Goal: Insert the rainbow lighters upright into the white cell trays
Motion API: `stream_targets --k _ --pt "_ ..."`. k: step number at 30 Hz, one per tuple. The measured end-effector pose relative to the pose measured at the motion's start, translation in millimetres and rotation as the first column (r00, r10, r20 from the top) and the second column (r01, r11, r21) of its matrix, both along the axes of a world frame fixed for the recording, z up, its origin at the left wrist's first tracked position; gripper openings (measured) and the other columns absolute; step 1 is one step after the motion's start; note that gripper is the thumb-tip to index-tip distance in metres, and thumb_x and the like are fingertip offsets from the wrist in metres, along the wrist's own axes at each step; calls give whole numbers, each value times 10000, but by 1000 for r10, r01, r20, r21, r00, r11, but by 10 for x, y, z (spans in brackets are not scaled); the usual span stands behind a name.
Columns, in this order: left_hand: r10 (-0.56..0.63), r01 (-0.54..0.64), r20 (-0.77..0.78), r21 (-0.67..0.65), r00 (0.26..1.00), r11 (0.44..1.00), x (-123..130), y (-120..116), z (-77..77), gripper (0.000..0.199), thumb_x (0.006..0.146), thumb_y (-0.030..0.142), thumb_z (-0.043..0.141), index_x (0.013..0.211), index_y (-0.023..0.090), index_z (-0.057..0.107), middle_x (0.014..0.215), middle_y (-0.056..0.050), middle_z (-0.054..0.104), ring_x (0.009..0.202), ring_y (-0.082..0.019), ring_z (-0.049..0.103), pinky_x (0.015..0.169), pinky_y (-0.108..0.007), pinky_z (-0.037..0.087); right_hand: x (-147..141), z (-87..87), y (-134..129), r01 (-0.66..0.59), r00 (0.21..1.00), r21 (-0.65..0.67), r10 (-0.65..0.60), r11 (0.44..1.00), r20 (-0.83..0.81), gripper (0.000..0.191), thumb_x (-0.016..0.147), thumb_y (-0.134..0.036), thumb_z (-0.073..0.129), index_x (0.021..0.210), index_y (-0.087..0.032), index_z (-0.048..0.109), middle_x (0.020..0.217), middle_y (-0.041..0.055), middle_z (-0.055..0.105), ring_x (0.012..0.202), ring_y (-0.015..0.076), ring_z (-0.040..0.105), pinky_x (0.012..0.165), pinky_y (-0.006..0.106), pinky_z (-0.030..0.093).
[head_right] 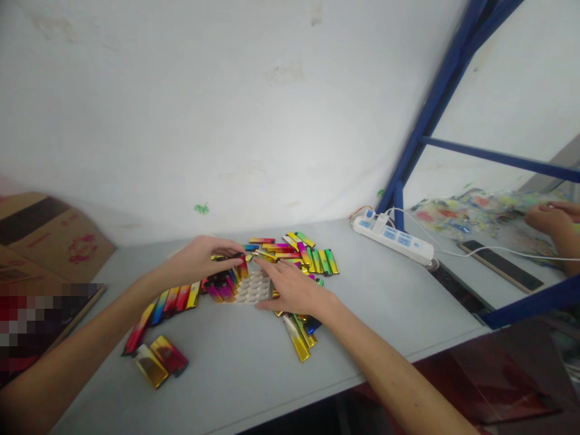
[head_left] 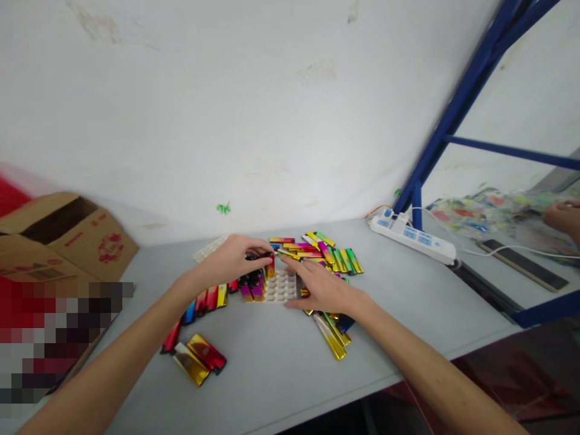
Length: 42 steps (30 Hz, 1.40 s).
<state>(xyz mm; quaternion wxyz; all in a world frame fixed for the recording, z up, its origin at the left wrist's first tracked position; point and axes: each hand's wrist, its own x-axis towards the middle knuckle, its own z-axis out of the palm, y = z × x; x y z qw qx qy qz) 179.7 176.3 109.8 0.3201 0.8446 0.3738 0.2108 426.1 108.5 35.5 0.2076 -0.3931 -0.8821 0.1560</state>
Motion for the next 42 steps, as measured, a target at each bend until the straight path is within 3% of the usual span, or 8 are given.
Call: stream_targets --k 6,15,18,21,25,29,37,42 --pt "-7 9 -118 23 993 1000 46 -3 3 344 866 428 637 1061 191 793 1046 -57 829 946 -257 784 892 -331 598 -14 37 -12 4 1000 -15 -4 1000 15 949 867 -444 808 1606 -131 301 1427 225 595 1287 354 584 1077 484 460" --pt "-6 69 -333 178 943 982 71 -102 26 366 954 476 558 1046 235 818 998 -45 830 854 -238 759 802 -299 544 -6 29 -6 -2 1000 -7 2 1000 8 940 872 -448 801 1613 -159 301 1414 203 607 1288 348 583 1091 484 449" --pt "36 13 -260 185 965 983 10 -124 -10 460 1000 544 473 1155 252 793 1165 -50 802 1029 -258 738 916 -318 527 -6 35 -9 2 1000 -12 -2 1000 20 936 873 -458 796 1611 -155 306 1400 208 610 1263 347 591 1072 479 459" --pt "185 -161 -105 203 977 966 -179 -126 -75 521 1022 567 402 1248 244 743 1288 -52 757 1170 -264 691 1009 -335 496 -3 43 -18 -3 1000 -12 4 1000 20 903 885 -457 782 1598 -140 329 1402 217 602 1249 343 590 1066 474 461" --pt "378 -347 -119 219 918 912 -572 -103 -188 514 935 600 492 1134 205 753 1060 -76 808 887 -261 736 820 -335 539 2 50 -27 -15 1000 -20 15 1000 14 879 909 -446 757 1607 -150 313 1387 206 608 1249 333 579 1074 473 457" --pt "472 -368 -281 352 835 861 -792 -89 -353 419 872 554 528 931 208 757 865 -84 776 792 -267 695 761 -350 506 5 35 -22 -25 999 -11 25 1000 26 862 922 -462 740 1602 -139 322 1345 196 621 1216 327 586 1064 472 466" --pt "562 -308 -535 492 631 814 -521 -121 -618 378 888 490 510 765 183 693 948 -194 702 917 -360 678 749 -416 499 2 35 -34 -5 999 -29 6 1000 53 829 938 -484 711 1596 -147 335 1500 216 538 1347 344 539 1138 503 431" --pt "544 -354 -443 443 713 824 -484 -105 -599 335 898 427 479 680 213 616 891 -155 695 913 -325 681 784 -394 507 -1 44 -41 1 999 -35 1 999 54 830 941 -492 707 1602 -161 329 1525 212 524 1370 344 529 1149 514 426"
